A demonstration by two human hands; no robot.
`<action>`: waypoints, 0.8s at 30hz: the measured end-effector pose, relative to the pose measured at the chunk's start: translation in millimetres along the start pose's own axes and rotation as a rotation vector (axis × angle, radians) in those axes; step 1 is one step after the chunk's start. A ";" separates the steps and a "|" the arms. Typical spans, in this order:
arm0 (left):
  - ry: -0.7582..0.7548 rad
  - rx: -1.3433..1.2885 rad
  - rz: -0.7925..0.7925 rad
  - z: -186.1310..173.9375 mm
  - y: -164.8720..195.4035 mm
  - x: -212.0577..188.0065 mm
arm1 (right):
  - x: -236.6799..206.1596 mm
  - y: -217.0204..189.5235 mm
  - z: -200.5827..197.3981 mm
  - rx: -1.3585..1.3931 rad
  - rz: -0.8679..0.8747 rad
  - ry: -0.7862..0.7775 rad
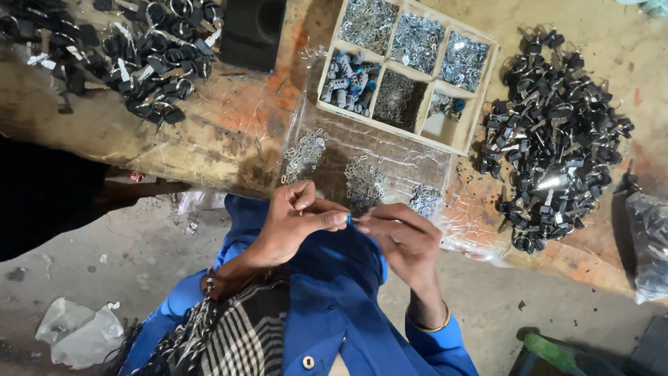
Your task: The person sits at a workbench assembling small metal components. They pick parts from a compartment tray and from piles on the bench, fit the pieces together by hand, and set completed assemblies down on the bench, repeating the process with new parts.
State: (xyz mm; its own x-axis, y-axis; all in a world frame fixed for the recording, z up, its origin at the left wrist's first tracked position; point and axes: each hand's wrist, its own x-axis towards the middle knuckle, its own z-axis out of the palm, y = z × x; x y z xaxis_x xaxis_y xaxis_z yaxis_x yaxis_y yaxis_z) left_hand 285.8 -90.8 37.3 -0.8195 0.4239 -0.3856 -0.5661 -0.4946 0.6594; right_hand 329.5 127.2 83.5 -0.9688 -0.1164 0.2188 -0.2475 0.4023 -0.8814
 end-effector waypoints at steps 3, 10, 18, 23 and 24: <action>-0.005 0.085 0.031 -2.2 -1.7 -2.4 | 5.2 -5.5 4.5 -0.022 -0.065 -0.056; -0.349 0.430 -0.110 -8.9 15.9 -9.7 | 42.9 -16.1 -52.6 0.210 -0.228 -0.693; -0.039 0.918 0.525 -17.9 77.1 13.0 | 62.4 -28.5 -81.1 -0.209 0.111 0.594; 0.300 1.557 1.052 -32.1 144.0 66.1 | 32.7 2.9 -120.4 -0.507 0.166 0.534; 0.333 1.619 1.031 -33.5 155.5 81.0 | 24.7 13.1 -131.3 -0.687 0.199 0.504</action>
State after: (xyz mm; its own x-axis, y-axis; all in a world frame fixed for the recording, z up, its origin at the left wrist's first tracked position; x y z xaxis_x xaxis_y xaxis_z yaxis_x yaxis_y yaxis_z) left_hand 128.5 -158.9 87.0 -0.8219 0.2408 0.5162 0.5093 0.7165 0.4766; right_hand 300.4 248.8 132.3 -0.8458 0.3639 0.3901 0.1299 0.8497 -0.5111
